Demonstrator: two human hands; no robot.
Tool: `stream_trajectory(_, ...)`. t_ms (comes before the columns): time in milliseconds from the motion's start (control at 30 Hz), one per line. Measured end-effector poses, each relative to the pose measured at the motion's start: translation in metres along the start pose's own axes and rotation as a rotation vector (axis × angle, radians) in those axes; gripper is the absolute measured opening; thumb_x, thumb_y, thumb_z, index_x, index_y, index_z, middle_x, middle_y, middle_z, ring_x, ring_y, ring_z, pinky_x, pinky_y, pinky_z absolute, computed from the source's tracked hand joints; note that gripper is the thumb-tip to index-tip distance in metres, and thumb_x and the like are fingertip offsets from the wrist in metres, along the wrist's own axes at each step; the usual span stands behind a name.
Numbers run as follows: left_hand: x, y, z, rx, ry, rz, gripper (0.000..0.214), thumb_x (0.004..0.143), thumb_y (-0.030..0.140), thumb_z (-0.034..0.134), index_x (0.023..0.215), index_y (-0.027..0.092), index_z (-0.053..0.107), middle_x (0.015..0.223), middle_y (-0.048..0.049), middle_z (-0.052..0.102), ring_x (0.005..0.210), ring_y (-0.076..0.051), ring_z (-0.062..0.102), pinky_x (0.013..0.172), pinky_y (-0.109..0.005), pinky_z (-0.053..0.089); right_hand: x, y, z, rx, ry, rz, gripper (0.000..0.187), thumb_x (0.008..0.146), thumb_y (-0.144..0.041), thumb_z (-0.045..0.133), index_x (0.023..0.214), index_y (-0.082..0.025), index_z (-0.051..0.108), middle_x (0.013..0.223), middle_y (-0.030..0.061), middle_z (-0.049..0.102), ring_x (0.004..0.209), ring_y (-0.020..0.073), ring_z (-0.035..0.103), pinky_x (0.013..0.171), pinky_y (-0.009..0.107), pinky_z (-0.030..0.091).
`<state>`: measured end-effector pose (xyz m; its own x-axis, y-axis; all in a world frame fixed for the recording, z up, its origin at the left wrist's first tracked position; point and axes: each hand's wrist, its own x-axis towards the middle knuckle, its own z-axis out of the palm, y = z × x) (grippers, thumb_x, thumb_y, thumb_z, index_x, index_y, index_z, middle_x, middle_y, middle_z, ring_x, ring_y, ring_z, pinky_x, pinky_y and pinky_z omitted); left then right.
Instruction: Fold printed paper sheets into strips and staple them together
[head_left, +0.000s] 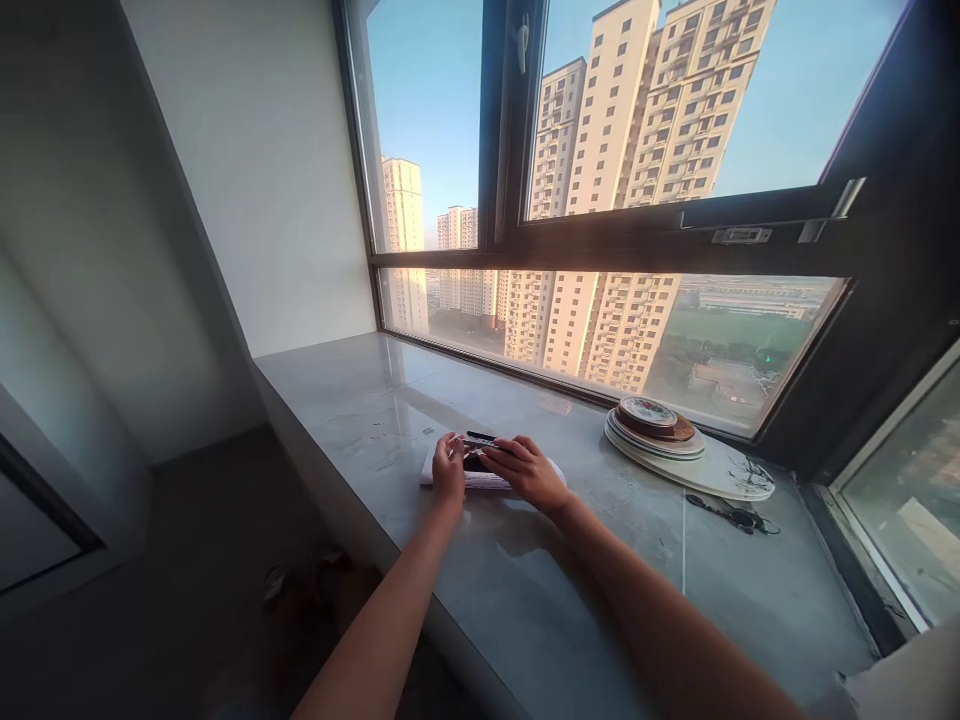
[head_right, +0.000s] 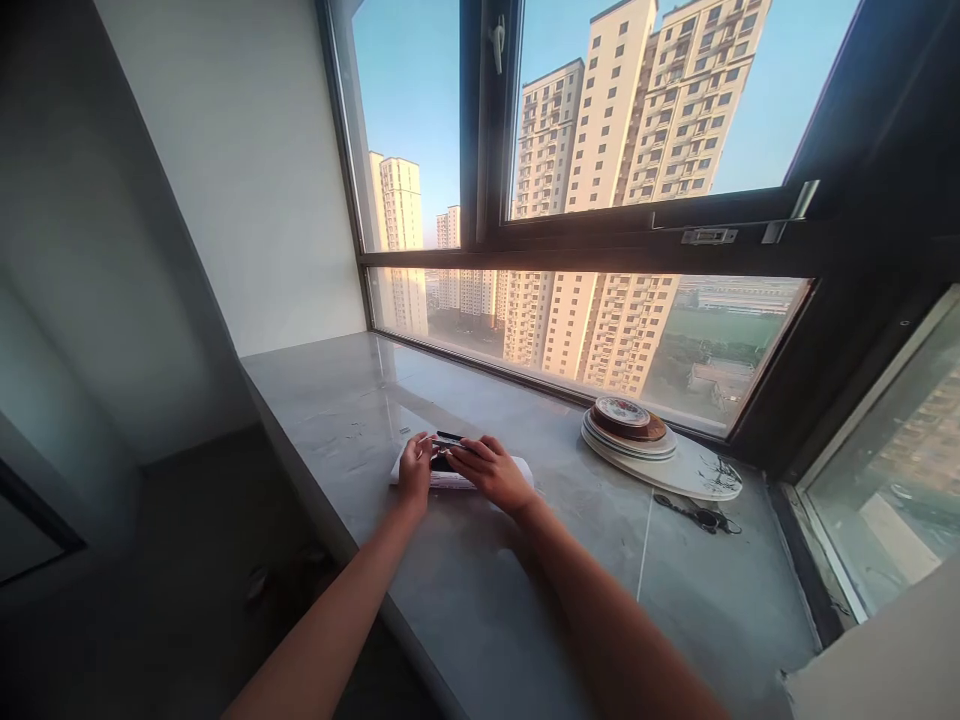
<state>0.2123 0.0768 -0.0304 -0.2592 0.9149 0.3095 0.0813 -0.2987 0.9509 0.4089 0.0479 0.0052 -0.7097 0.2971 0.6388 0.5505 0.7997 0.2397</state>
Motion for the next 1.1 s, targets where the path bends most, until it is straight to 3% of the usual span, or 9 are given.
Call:
stream_trajectory(67, 0.001, -0.002, 0.002, -0.04, -0.023, 0.0, 0.032, 0.105, 0.038, 0.045, 0.125, 0.018, 0.061, 0.116, -0.0118, 0.075, 0.101, -0.021, 0.075, 0.084, -0.032, 0.063, 0.001, -0.002, 0.001, 0.002, 0.017, 0.015, 0.05, 0.102, -0.01, 0.05, 0.146, -0.032, 0.056, 0.14, 0.0059, 0.067, 0.132, 0.0268, 0.057, 0.106, 0.049, 0.045)
stream_trajectory(133, 0.002, -0.002, 0.003, -0.089, -0.026, 0.003, 0.029, 0.105, 0.034, 0.044, 0.119, 0.017, 0.062, 0.114, -0.013, 0.075, 0.101, -0.02, 0.075, 0.087, -0.034, 0.063, 0.002, 0.0, 0.002, 0.031, 0.089, 0.135, 0.047, 0.1, -0.01, 0.05, 0.141, -0.032, 0.062, 0.136, 0.0062, 0.07, 0.127, 0.0269, 0.06, 0.106, 0.049, 0.045)
stream_trajectory(267, 0.001, 0.001, 0.001, -0.184, 0.031, 0.018, 0.028, 0.106, 0.027, 0.037, 0.122, 0.015, 0.057, 0.125, -0.0183, 0.069, 0.107, -0.019, 0.074, 0.097, -0.037, 0.06, -0.002, 0.015, -0.007, 0.199, 0.308, 0.674, 0.03, 0.091, -0.026, 0.065, 0.119, -0.023, 0.076, 0.112, 0.0093, 0.079, 0.104, 0.0302, 0.07, 0.096, 0.046, 0.05)
stream_trajectory(367, -0.004, 0.01, -0.001, -0.216, 0.019, 0.087, 0.028, 0.105, 0.031, 0.044, 0.127, 0.016, 0.053, 0.121, -0.0164, 0.071, 0.105, -0.02, 0.075, 0.098, -0.041, 0.06, -0.011, 0.028, -0.018, 0.455, 0.222, 0.894, 0.033, 0.081, -0.039, 0.073, 0.106, -0.019, 0.08, 0.096, 0.0057, 0.08, 0.089, 0.0294, 0.073, 0.082, 0.037, 0.054)
stream_trajectory(500, -0.016, 0.025, -0.002, -0.122, -0.091, 0.258, 0.033, 0.1, 0.041, 0.057, 0.124, 0.019, 0.059, 0.108, -0.0107, 0.077, 0.095, -0.022, 0.077, 0.091, -0.04, 0.062, -0.019, 0.033, -0.02, 0.608, -0.014, 0.809, 0.032, 0.077, -0.041, 0.075, 0.101, -0.02, 0.082, 0.087, 0.0008, 0.079, 0.084, 0.0269, 0.071, 0.078, 0.033, 0.051)
stream_trajectory(633, -0.025, 0.037, -0.004, 0.06, -0.121, 0.342, 0.027, 0.095, 0.046, 0.064, 0.101, 0.02, 0.072, 0.088, -0.0058, 0.078, 0.077, -0.021, 0.076, 0.076, -0.033, 0.062, -0.016, 0.03, -0.015, 0.583, -0.107, 0.729, 0.031, 0.077, -0.042, 0.079, 0.1, -0.021, 0.082, 0.087, 0.0027, 0.079, 0.082, 0.0253, 0.07, 0.082, 0.036, 0.052)
stream_trajectory(800, -0.027, 0.04, -0.003, 0.203, -0.207, 0.439, 0.029, 0.096, 0.048, 0.061, 0.095, 0.022, 0.075, 0.082, -0.004, 0.077, 0.07, -0.018, 0.072, 0.066, -0.028, 0.057, 0.001, 0.025, -0.026, 0.594, 0.056, 0.549, 0.052, 0.081, -0.051, 0.081, 0.125, -0.025, 0.074, 0.12, 0.0114, 0.073, 0.112, 0.0299, 0.063, 0.101, 0.046, 0.048)
stream_trajectory(900, -0.027, 0.038, -0.001, 0.158, -0.248, 0.433, 0.025, 0.095, 0.047, 0.064, 0.095, 0.022, 0.069, 0.078, -0.0013, 0.075, 0.061, -0.015, 0.068, 0.059, -0.025, 0.052, 0.012, 0.019, -0.03, 0.8, 0.046, 0.447, 0.046, 0.084, -0.052, 0.078, 0.121, -0.025, 0.077, 0.111, 0.0112, 0.074, 0.101, 0.026, 0.065, 0.088, 0.039, 0.052)
stream_trajectory(1100, -0.036, 0.042, -0.001, 0.07, -0.285, 0.392, 0.024, 0.093, 0.042, 0.066, 0.09, 0.024, 0.051, 0.074, 0.003, 0.069, 0.057, -0.013, 0.066, 0.053, -0.021, 0.047, 0.02, 0.013, -0.025, 0.986, 0.049, 0.515, 0.029, 0.084, -0.048, 0.079, 0.098, -0.023, 0.082, 0.098, 0.0076, 0.075, 0.085, 0.0211, 0.066, 0.075, 0.033, 0.051)
